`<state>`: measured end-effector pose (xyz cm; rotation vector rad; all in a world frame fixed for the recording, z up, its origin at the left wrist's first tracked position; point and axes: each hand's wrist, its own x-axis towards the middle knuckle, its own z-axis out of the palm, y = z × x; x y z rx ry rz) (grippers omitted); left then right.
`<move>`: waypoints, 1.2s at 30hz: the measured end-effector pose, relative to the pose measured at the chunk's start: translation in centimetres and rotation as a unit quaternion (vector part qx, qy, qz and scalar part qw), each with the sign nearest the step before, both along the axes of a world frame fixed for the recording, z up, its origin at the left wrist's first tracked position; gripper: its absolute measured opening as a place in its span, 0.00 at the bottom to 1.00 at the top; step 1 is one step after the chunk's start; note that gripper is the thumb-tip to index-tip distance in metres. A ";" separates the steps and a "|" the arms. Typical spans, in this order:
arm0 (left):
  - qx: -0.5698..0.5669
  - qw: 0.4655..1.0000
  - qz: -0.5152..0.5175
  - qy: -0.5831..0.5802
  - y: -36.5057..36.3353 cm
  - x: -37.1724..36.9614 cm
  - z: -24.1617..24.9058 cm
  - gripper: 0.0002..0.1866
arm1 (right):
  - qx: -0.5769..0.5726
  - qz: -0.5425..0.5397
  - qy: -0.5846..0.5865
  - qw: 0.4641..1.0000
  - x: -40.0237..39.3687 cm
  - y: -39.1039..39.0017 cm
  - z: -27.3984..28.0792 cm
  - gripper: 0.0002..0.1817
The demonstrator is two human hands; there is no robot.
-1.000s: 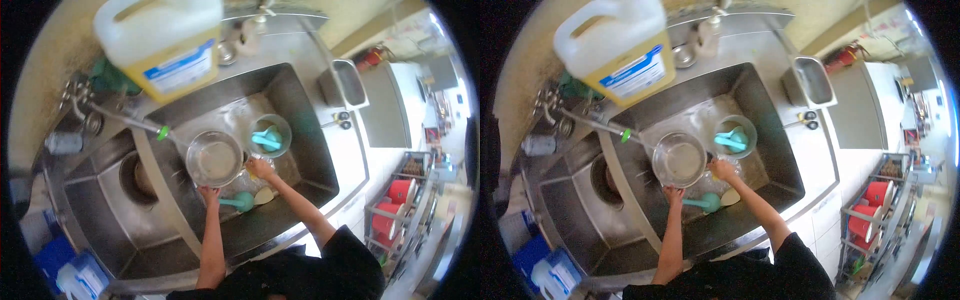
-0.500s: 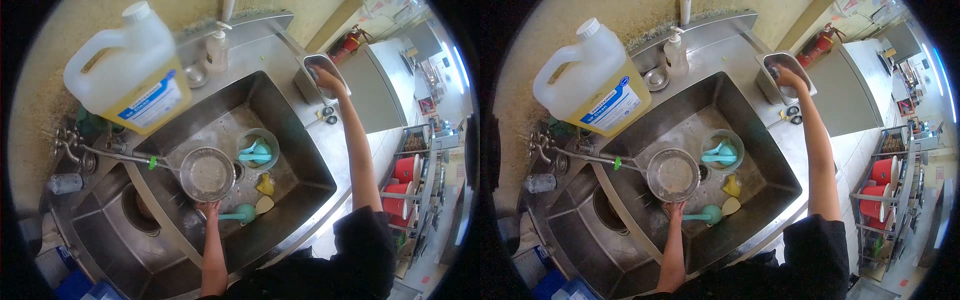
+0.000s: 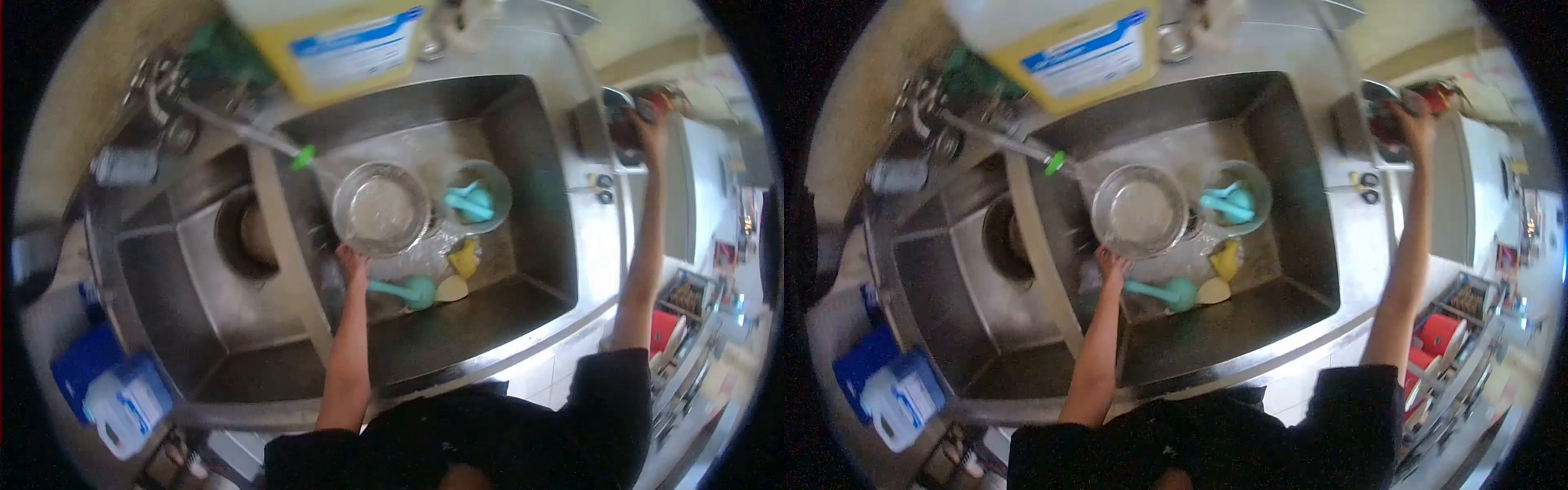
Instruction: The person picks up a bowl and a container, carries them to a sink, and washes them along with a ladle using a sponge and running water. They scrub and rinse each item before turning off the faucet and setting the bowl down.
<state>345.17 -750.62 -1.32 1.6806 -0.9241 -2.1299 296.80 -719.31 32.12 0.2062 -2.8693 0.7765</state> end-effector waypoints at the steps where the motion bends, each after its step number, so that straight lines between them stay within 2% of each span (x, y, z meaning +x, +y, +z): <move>1: 0.007 1.000 0.004 0.007 -0.6 -0.6 -0.3 0.17 | -0.148 0.033 -0.006 0.988 0.4 0.4 0.5 0.23; 3: 0.030 0.999 0.031 0.001 -1.0 -1.4 0.7 0.15 | -0.337 0.126 -0.064 0.931 3.4 -0.7 2.4 0.22; 4: 0.018 0.999 0.038 0.004 -1.0 -1.4 0.3 0.14 | -0.343 0.170 -0.078 0.921 6.1 -2.8 3.2 0.25; 5: 0.007 0.999 0.041 0.008 -0.9 -1.4 0.0 0.13 | -0.319 0.155 -0.151 0.923 8.4 -4.3 3.2 0.25; 7: -0.010 0.998 0.041 0.039 -0.7 -0.9 -1.4 0.11 | -0.234 0.204 -0.277 0.909 15.3 -11.8 1.8 0.28; 8: -0.020 0.999 0.034 0.034 -0.5 -0.7 -1.5 0.11 | -0.231 0.309 -0.289 0.876 17.3 -14.4 -1.7 0.29; 10: -0.043 0.998 0.017 0.029 -0.3 -0.8 -1.5 0.11 | -0.046 0.399 -0.300 0.865 21.7 -19.4 -8.7 0.29; 11: -0.049 0.998 0.001 0.026 -0.4 -0.7 -1.5 0.10 | -0.040 0.455 -0.286 0.842 24.1 -21.6 -13.9 0.30; 12: -0.055 0.998 -0.014 0.024 -0.4 -0.7 -1.4 0.10 | -0.017 0.514 -0.222 0.829 26.2 -23.3 -20.5 0.31; 13: -0.060 0.998 -0.030 0.021 -0.4 -0.6 -1.2 0.10 | 0.138 0.486 -0.270 0.820 28.5 -25.6 -22.6 0.30; 14: -0.066 0.997 -0.033 0.017 -0.4 -0.7 -0.7 0.10 | 0.193 0.509 -0.164 0.823 30.1 -27.0 -26.2 0.29; 15: -0.072 0.997 -0.037 0.012 -0.4 -0.8 -0.1 0.11 | 0.245 0.523 -0.054 0.814 30.9 -27.7 -29.4 0.29; 18: -0.101 0.994 -0.024 0.022 -0.1 -1.3 -0.2 0.11 | 0.310 0.493 -0.087 0.808 31.0 -27.9 -32.6 0.32; 20: -0.100 0.994 -0.016 0.030 0.2 -0.8 -0.4 0.11 | 0.226 0.491 -0.193 0.819 32.1 -26.5 -33.5 0.30; 22: -0.084 0.995 -0.016 0.042 0.2 -1.0 -0.8 0.12 | 0.147 0.479 -0.332 0.799 33.8 -26.1 -33.5 0.30; 23: -0.086 0.992 -0.094 0.007 -0.5 -0.5 -1.0 0.11 | 0.014 0.437 -0.328 0.837 35.1 -26.4 -35.9 0.29; 25: -0.086 0.993 -0.080 0.015 0.1 -0.9 -0.4 0.11 | -0.116 0.265 -0.418 0.861 35.5 -30.3 -36.3 0.25; 26: -0.087 0.993 -0.077 0.019 0.3 -1.1 -0.1 0.11 | -0.182 0.169 -0.454 0.856 35.3 -31.6 -36.4 0.23; 28: -0.070 0.995 -0.045 0.055 0.2 -1.8 0.4 0.10 | -0.156 0.229 -0.398 0.874 35.3 -31.8 -36.8 0.23; 30: -0.060 0.995 -0.001 0.080 0.1 -2.5 0.8 0.09 | -0.149 0.358 -0.331 0.860 35.1 -30.9 -36.5 0.23; 32: -0.072 0.994 0.013 0.075 -0.1 -2.1 0.4 0.09 | -0.153 0.555 -0.241 0.781 33.0 -27.9 -33.3 0.24; 35: -0.106 0.990 0.006 0.088 -0.2 -1.9 0.9 0.09 | -0.057 0.638 -0.267 0.720 29.6 -25.7 -33.6 0.25; 36: -0.120 0.988 -0.006 0.098 -0.2 -2.1 1.1 0.09 | -0.095 0.579 -0.291 0.756 30.3 -25.8 -34.1 0.26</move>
